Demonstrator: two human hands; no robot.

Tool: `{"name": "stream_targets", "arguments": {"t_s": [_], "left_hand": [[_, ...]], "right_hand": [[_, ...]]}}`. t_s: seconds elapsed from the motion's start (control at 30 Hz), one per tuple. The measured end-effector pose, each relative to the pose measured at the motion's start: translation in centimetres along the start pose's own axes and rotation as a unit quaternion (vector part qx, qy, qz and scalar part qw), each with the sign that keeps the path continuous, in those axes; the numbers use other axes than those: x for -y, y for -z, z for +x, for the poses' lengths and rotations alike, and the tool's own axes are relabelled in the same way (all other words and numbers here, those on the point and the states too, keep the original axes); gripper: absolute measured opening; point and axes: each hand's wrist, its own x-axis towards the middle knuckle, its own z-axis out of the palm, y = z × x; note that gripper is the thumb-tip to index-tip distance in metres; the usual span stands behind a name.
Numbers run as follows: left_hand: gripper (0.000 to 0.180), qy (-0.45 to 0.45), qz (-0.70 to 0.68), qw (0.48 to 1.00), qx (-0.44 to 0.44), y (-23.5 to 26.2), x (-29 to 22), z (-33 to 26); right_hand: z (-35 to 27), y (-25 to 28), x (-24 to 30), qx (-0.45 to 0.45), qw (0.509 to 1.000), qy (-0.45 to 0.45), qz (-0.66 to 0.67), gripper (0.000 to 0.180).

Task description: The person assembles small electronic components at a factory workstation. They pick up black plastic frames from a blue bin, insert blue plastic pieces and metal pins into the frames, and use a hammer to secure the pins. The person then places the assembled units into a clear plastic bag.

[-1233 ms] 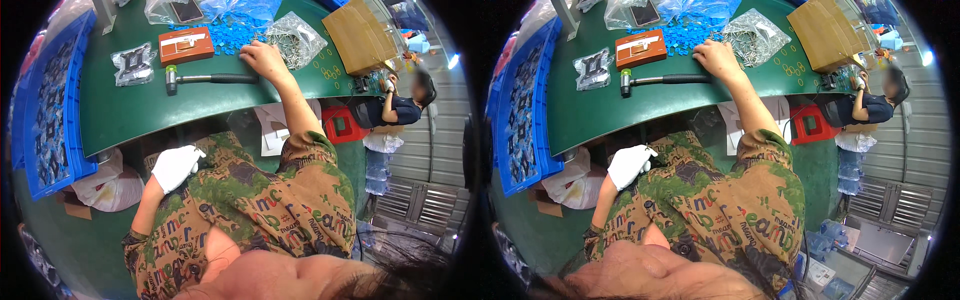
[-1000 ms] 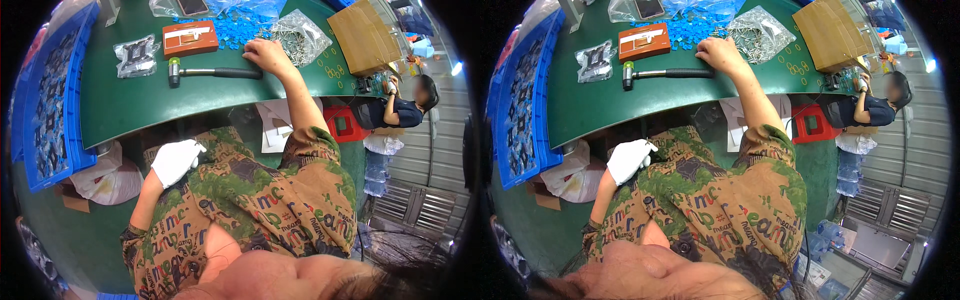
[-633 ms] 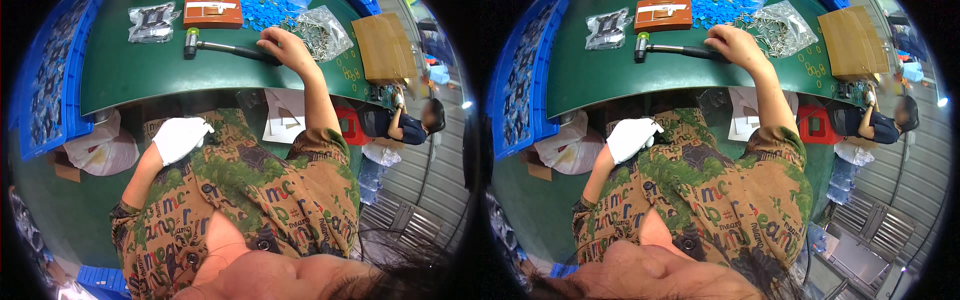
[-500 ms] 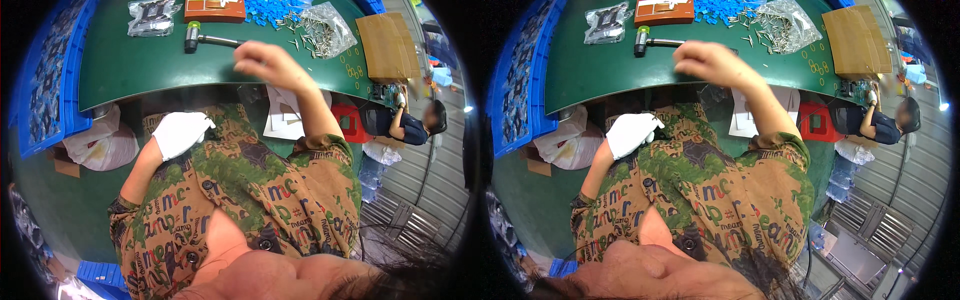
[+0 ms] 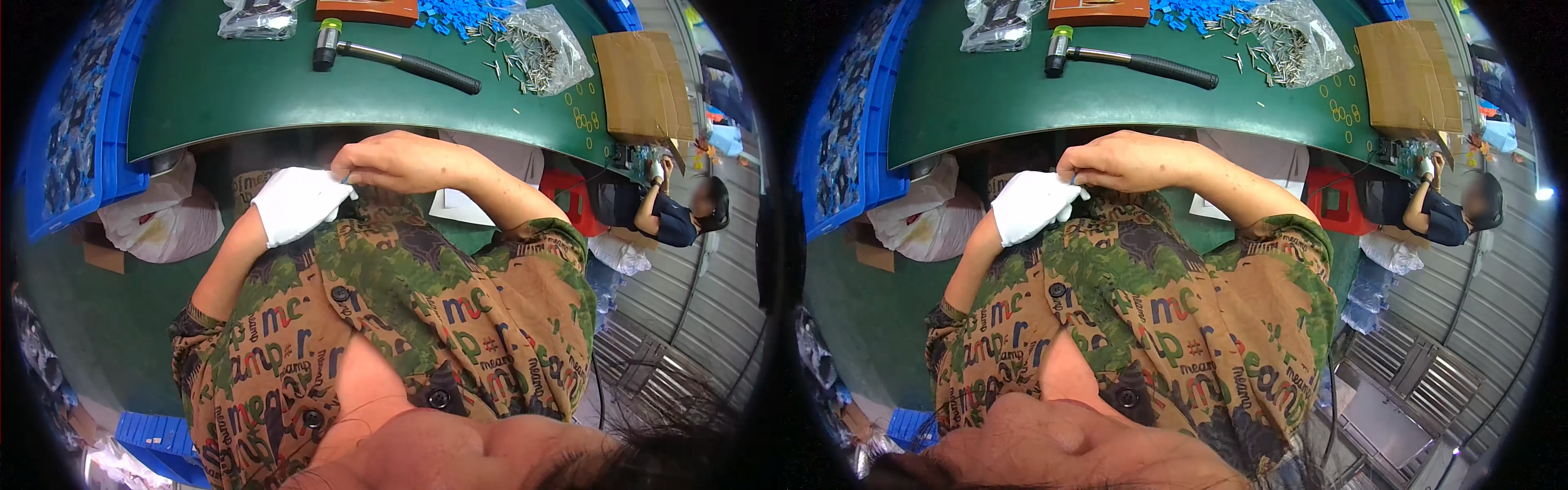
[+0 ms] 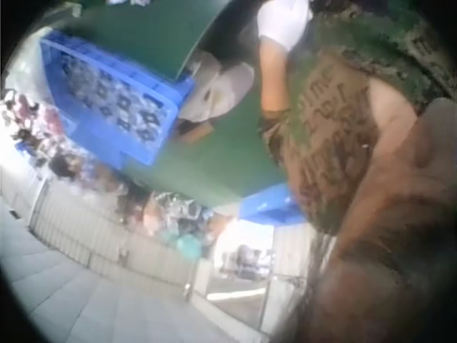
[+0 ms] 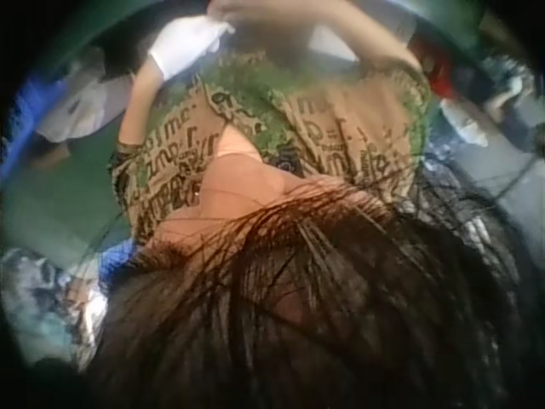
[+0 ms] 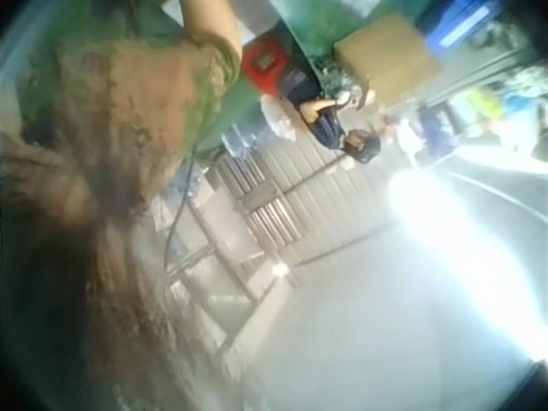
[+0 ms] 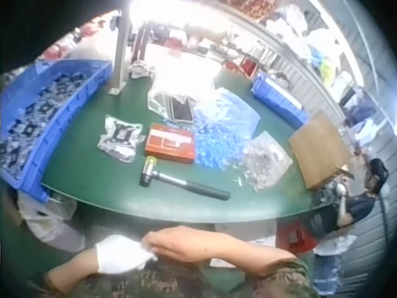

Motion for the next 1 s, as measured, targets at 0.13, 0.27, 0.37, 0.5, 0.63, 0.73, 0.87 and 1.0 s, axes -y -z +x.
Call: {"name": "stream_targets", "arguments": {"t_s": [0.13,0.27,0.37,0.5,0.63,0.73,0.87,1.0], "left_hand": [[0.039,-0.034,0.042,0.999,0.005,0.1,0.2,0.1],[0.039,-0.058,0.050,0.997,-0.008,0.1,0.3,0.1],[0.040,-0.040,0.026,0.999,-0.005,-0.1,0.3,0.0],[0.041,-0.020,0.068,0.997,0.025,0.1,-0.1,0.3],[0.043,0.016,0.041,0.998,0.037,-0.3,0.0,0.2],[0.043,0.033,0.042,0.997,0.050,-0.1,-0.9,0.1],[0.042,0.012,0.038,0.998,0.052,-0.3,-0.5,0.1],[0.042,0.014,-0.007,0.999,0.044,-0.7,-0.2,-0.2]], "right_hand": [[0.0,-0.1,0.3,-0.003,1.000,-0.020,0.015,0.020],[-0.3,0.5,0.5,-0.020,0.999,-0.030,0.019,0.017],[-0.3,0.3,0.6,-0.019,1.000,-0.020,0.008,0.016],[-0.3,-0.6,-0.2,-0.034,0.999,0.030,0.007,0.015],[-0.4,-1.1,-0.1,-0.044,0.997,0.054,-0.024,0.012],[-0.6,-1.6,0.2,-0.041,0.999,0.024,-0.025,0.011],[-0.9,-2.2,0.3,-0.050,0.999,0.018,-0.007,0.011],[-0.8,-2.3,0.2,-0.030,0.999,0.026,-0.035,0.012]]}}
